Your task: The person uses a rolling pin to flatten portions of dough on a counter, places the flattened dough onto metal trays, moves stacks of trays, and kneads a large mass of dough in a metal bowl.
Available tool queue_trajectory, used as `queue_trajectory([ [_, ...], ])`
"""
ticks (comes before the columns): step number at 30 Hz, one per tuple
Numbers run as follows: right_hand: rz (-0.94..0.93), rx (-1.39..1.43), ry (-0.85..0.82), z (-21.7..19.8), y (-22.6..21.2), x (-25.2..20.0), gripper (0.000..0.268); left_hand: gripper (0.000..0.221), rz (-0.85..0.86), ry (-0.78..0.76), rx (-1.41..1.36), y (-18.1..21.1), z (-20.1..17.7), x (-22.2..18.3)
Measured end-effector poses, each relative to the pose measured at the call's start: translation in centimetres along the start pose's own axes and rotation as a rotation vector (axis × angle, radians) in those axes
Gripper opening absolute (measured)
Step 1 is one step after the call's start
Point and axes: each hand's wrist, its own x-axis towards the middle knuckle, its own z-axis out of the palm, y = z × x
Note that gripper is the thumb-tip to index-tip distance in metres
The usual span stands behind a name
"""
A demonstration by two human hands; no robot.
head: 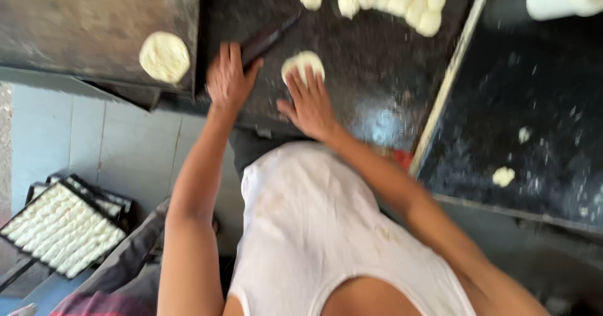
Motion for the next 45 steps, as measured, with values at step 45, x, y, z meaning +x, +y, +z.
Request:
queue_trajectory([
  [45, 0.519, 1.290, -0.438, -0.7, 6.6, 6.1, 0.022, 0.064, -0.548, -0.052, -0.335, 0.7, -5.3, -10.9],
])
